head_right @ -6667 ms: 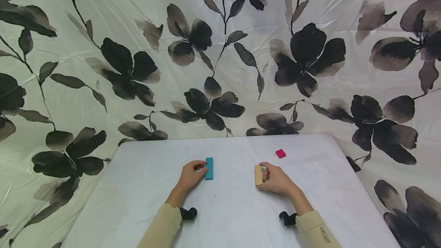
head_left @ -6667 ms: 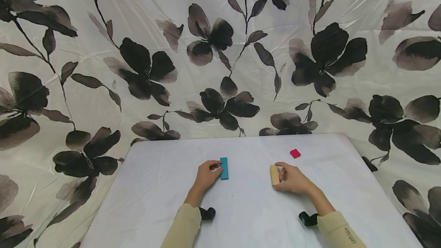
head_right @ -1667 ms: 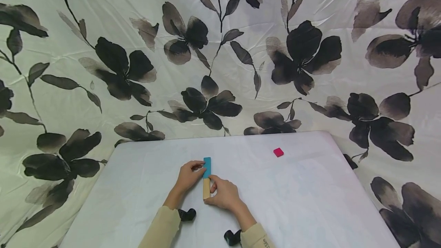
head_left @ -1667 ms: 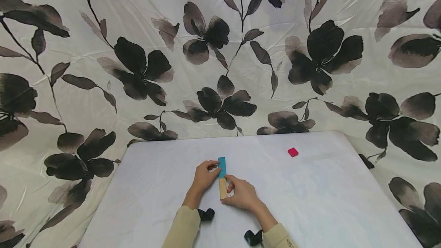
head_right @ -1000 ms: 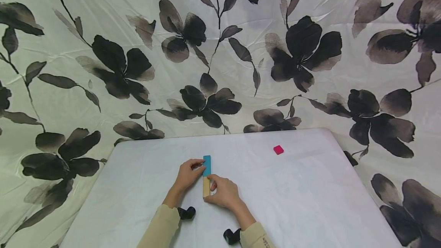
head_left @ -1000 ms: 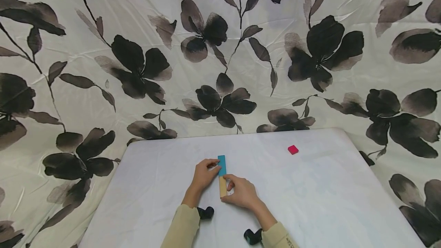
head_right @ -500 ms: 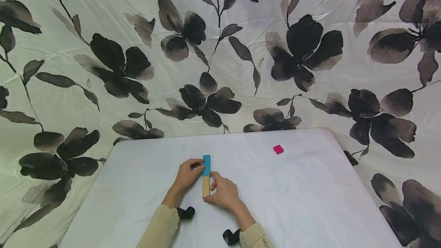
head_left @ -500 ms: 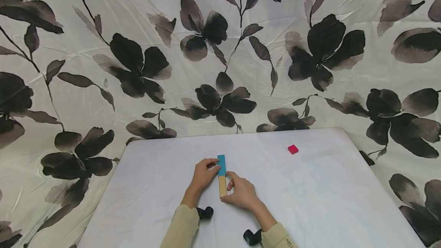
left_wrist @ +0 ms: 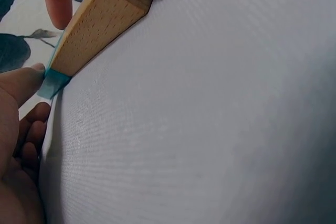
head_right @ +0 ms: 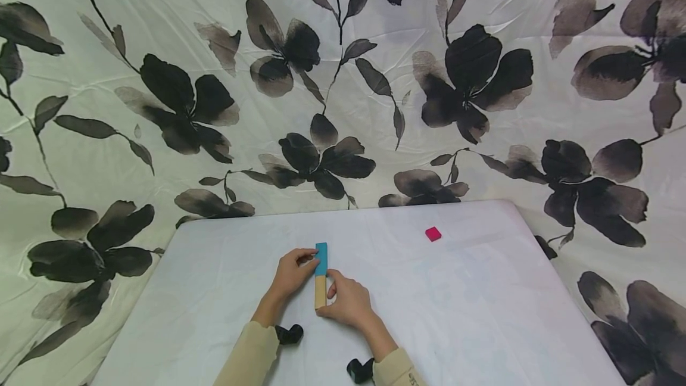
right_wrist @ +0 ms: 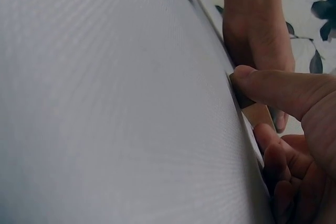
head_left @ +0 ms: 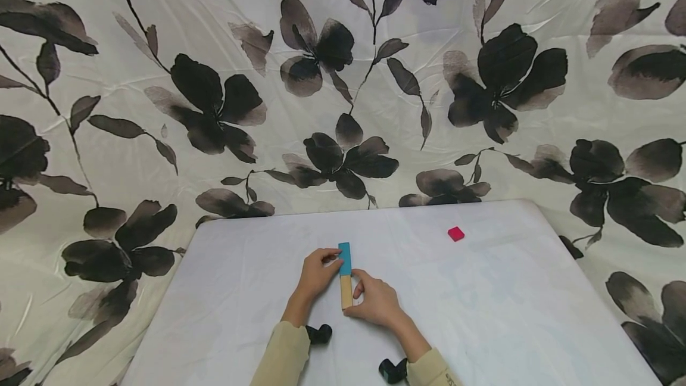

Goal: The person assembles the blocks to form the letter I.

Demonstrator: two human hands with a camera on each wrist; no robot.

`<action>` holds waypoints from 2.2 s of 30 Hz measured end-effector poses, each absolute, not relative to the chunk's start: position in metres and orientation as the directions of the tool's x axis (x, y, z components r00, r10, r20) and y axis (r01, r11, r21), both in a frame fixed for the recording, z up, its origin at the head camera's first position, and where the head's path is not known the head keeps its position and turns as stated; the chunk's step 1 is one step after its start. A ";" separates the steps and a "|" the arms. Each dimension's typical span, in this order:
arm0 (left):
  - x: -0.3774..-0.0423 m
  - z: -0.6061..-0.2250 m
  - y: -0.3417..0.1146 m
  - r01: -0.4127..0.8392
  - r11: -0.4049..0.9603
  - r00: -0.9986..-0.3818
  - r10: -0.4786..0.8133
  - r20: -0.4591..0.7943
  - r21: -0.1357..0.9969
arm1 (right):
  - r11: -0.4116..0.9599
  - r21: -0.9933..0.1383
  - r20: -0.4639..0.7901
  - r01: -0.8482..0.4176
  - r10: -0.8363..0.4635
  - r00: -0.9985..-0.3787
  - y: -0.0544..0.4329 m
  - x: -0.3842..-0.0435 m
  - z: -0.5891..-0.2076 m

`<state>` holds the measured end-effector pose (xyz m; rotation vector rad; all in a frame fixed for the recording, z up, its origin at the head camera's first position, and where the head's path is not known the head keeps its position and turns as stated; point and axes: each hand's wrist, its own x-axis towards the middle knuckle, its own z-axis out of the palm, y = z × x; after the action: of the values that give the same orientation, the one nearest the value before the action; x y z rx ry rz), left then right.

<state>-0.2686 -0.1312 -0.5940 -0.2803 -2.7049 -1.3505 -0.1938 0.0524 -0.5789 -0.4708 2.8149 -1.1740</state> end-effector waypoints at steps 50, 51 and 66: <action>-0.238 -0.593 -0.146 0.273 0.565 -0.958 0.231 0.169 0.778 | 0.494 -0.835 0.084 -0.240 -0.317 -0.945 0.072 -0.202 -0.566; -0.238 -0.594 -0.146 0.273 0.568 -0.958 0.233 0.166 0.777 | 0.501 -0.830 0.093 -0.244 -0.307 -0.947 0.076 -0.204 -0.566; -0.236 -0.590 -0.144 0.245 0.552 -0.960 0.251 0.122 0.797 | 0.627 -0.769 0.191 -0.125 0.038 -0.981 0.161 -0.257 -0.541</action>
<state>-0.2364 -0.1437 -0.5902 -0.4428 -2.7727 -1.4223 -0.2573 0.1607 -0.5405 -0.0810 3.0020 -1.4423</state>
